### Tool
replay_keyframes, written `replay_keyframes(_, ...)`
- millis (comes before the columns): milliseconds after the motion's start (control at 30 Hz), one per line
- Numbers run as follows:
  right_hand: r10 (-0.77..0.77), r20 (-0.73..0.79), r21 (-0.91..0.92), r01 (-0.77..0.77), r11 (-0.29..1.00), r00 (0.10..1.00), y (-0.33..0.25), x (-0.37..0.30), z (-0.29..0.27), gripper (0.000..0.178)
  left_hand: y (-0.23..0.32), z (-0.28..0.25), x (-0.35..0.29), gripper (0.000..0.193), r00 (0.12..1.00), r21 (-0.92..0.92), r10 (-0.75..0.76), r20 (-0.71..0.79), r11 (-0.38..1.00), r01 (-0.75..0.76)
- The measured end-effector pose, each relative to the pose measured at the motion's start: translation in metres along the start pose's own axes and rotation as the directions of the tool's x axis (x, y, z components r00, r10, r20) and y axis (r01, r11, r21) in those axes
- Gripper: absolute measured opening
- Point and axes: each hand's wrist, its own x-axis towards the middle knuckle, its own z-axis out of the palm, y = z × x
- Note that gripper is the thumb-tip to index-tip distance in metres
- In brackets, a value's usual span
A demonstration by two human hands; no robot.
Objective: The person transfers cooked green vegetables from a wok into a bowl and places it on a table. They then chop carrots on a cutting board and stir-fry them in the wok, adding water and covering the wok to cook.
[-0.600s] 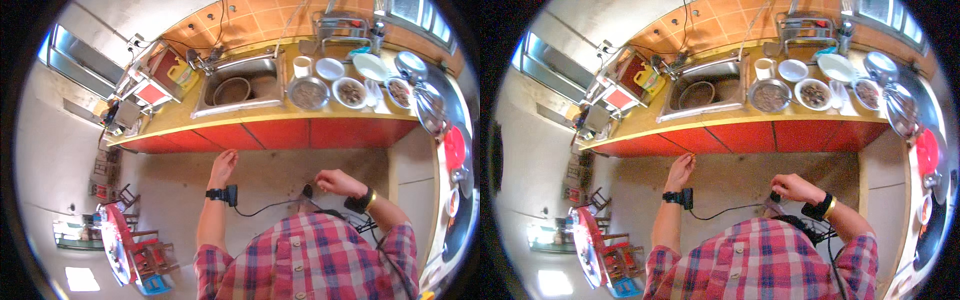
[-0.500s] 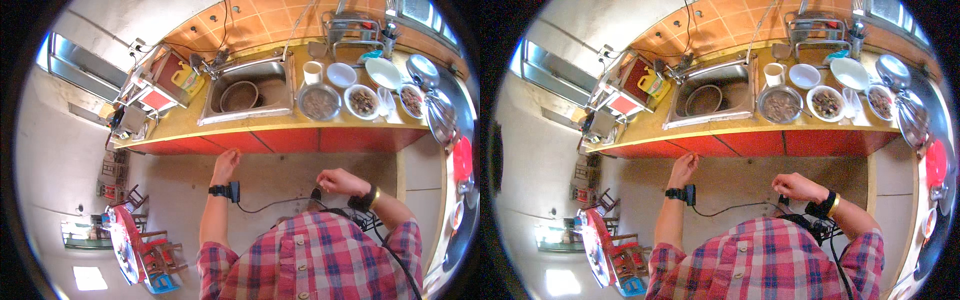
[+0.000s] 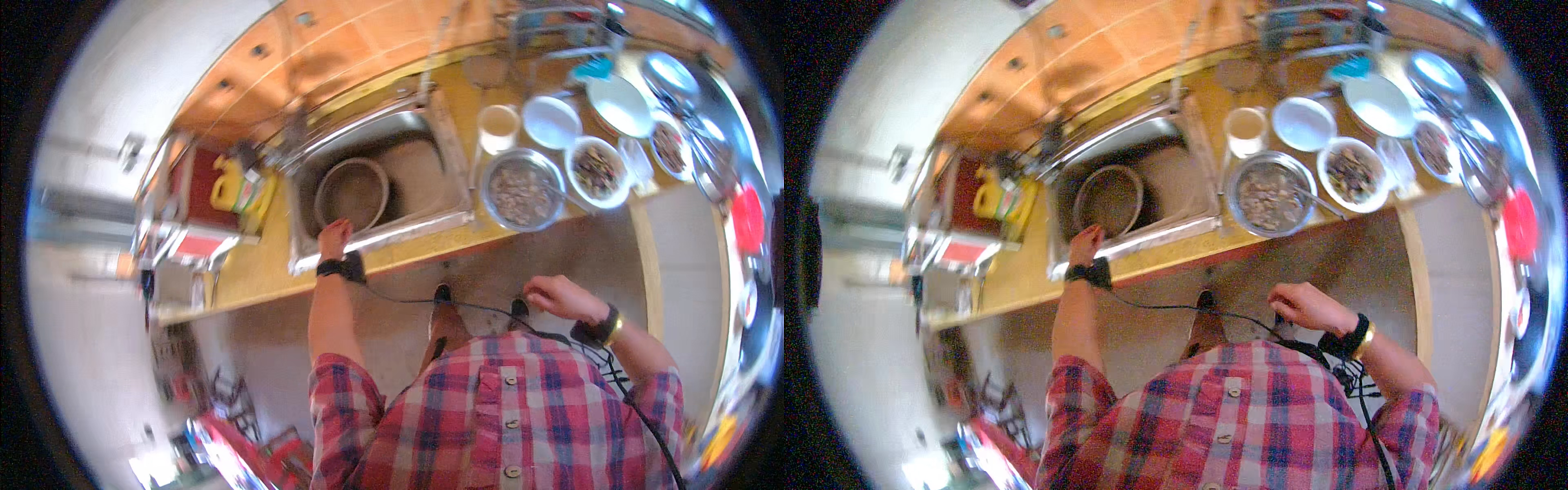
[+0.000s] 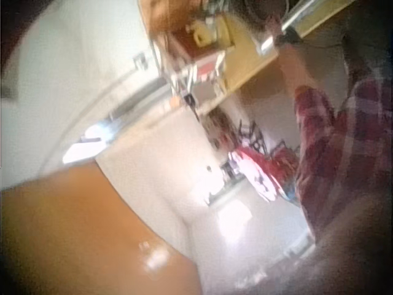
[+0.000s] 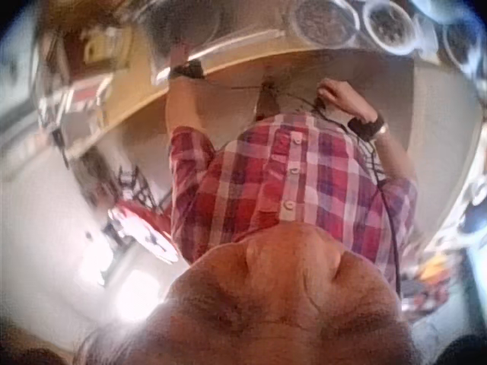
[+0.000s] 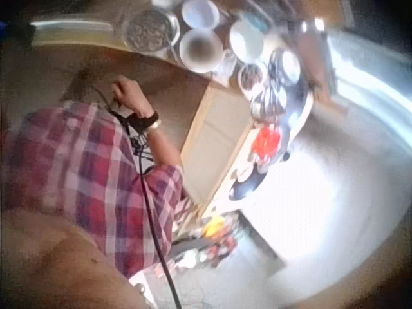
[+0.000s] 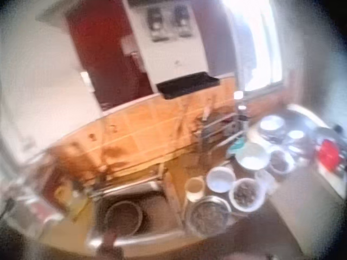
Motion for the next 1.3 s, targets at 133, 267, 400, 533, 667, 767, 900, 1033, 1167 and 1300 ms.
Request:
replay_keyframes(133,0.156,-0.178,0.042,-0.151,0.988,0.972,-0.007,0.050,0.017,0.022,-0.057,0.051,0.095,0.024,0.796,0.462,-0.181,0.577,0.876,-0.135)
replay_keyframes(267,0.318,-0.227,0.069,-0.311,0.948,0.921,-0.023,0.088,0.045,0.024,-0.086,0.086,0.127,0.035,0.718,0.345,-0.324,0.616,0.930,0.123)
replay_keyframes(400,0.368,-0.266,0.118,-0.349,0.930,0.891,-0.033,0.107,0.068,0.024,-0.081,0.118,0.159,0.046,0.644,0.292,-0.230,0.730,0.956,0.012)
replay_keyframes(533,0.366,-0.307,0.164,-0.330,0.930,0.878,-0.039,0.112,0.081,0.024,-0.079,0.132,0.181,0.062,0.633,0.248,-0.173,0.754,0.968,-0.031)
replay_keyframes(667,0.397,-0.334,0.217,-0.340,0.915,0.855,-0.047,0.104,0.082,0.024,-0.097,0.116,0.186,0.044,0.722,0.187,-0.136,0.679,0.982,0.009)
replay_keyframes(767,0.383,-0.371,0.193,-0.333,0.923,0.846,-0.049,0.084,0.077,0.024,-0.089,0.086,0.188,0.029,0.846,0.215,-0.066,0.529,0.975,-0.059)
replay_keyframes(900,0.314,-0.463,0.069,-0.319,0.945,0.829,-0.041,0.033,0.067,0.024,-0.015,0.017,0.186,0.023,0.871,-0.509,-0.089,0.483,0.780,0.362)
replay_keyframes(1033,0.279,-0.518,-0.004,-0.329,0.944,0.808,-0.015,-0.051,0.058,0.023,0.127,-0.052,0.151,0.018,0.878,-0.871,0.037,0.477,0.156,0.466)
replay_keyframes(1167,0.223,-0.604,-0.076,-0.333,0.940,0.765,0.025,-0.171,0.052,0.023,0.295,-0.094,0.112,0.019,0.860,-0.886,0.229,0.456,0.212,0.413)
replay_keyframes(1300,0.231,-0.740,-0.057,-0.402,0.914,0.631,0.067,-0.309,0.048,0.024,0.477,-0.093,0.084,0.018,0.731,-0.866,0.465,0.500,0.252,0.432)
